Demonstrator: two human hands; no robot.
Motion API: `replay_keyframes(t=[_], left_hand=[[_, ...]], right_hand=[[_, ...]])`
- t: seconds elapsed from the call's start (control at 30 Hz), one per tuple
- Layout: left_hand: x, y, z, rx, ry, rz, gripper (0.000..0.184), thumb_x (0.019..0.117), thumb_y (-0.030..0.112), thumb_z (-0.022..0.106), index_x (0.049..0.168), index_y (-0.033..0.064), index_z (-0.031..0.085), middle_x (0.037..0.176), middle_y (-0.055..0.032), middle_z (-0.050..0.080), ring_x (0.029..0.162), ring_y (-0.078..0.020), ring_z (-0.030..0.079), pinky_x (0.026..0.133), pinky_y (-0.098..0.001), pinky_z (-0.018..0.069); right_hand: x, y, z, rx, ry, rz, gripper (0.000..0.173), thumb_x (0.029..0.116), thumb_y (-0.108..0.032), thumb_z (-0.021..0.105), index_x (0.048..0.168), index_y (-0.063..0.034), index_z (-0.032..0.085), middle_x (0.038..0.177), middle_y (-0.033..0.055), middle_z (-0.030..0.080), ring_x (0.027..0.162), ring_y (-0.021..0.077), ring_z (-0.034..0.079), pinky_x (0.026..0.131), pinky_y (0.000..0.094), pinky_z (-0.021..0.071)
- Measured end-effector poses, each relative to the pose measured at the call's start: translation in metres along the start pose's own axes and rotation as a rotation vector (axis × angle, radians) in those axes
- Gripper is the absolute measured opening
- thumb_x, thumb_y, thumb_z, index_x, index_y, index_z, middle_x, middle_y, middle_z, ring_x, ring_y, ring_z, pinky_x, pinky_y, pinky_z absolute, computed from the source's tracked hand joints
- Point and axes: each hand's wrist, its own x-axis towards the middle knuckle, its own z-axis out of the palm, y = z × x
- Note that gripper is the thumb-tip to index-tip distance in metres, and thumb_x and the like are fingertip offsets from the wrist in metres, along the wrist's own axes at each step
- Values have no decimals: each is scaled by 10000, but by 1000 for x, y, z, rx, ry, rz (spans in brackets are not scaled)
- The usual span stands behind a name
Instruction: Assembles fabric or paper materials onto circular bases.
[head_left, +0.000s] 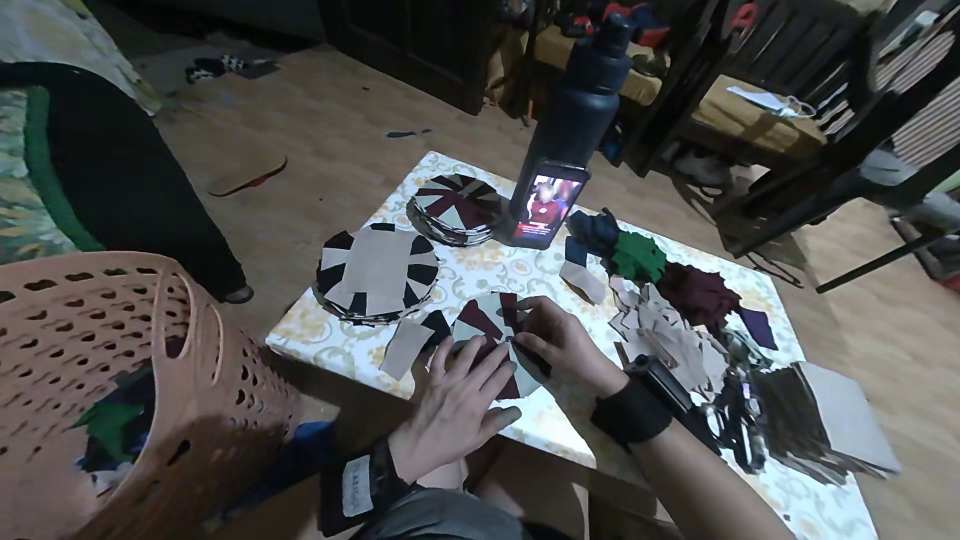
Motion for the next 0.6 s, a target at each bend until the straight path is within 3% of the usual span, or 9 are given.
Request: replay_keyframes(t=[0.1, 0.23, 0.47, 0.6], left_hand=[[0, 0, 1, 3, -1, 2, 591, 1010, 636, 376, 1263, 204, 690, 1439, -10, 616, 1362, -310, 532, 1082, -659, 336], [-1, -1, 3, 17, 2, 7, 601, 1013, 645, 359, 1271, 212, 686, 1444, 1, 613, 1362, -302, 531, 1084, -647, 335], [-3, -1, 6, 39, -3, 10, 606, 1014, 650, 351, 1289, 221, 680, 1445, 9, 612, 1372, -294, 522, 1097, -632, 331], [-2, -2, 6, 60, -17, 17, 615, 1008, 659, 351, 1299, 223, 674, 1445, 5, 610, 1373, -287, 521, 1087, -624, 345]], right_hand=[[1, -1, 1, -14, -6, -14, 413, 969, -129, 665, 1339, 2, 539, 981, 80, 689, 829, 100, 673, 788, 282, 572], [4, 0, 1, -70, -70, -100, 453, 963, -55, 634, 1400, -10, 525, 1208, 127, 684, 934, 166, 694, 847, 341, 578], [4, -3, 5, -102, -100, -40, 437, 971, -75, 637, 1403, -58, 573, 1072, 72, 731, 904, 143, 701, 854, 359, 581], [1, -4, 6, -77, -76, -59, 406, 970, -63, 638, 1371, -31, 582, 1043, 74, 734, 902, 126, 702, 859, 328, 578]])
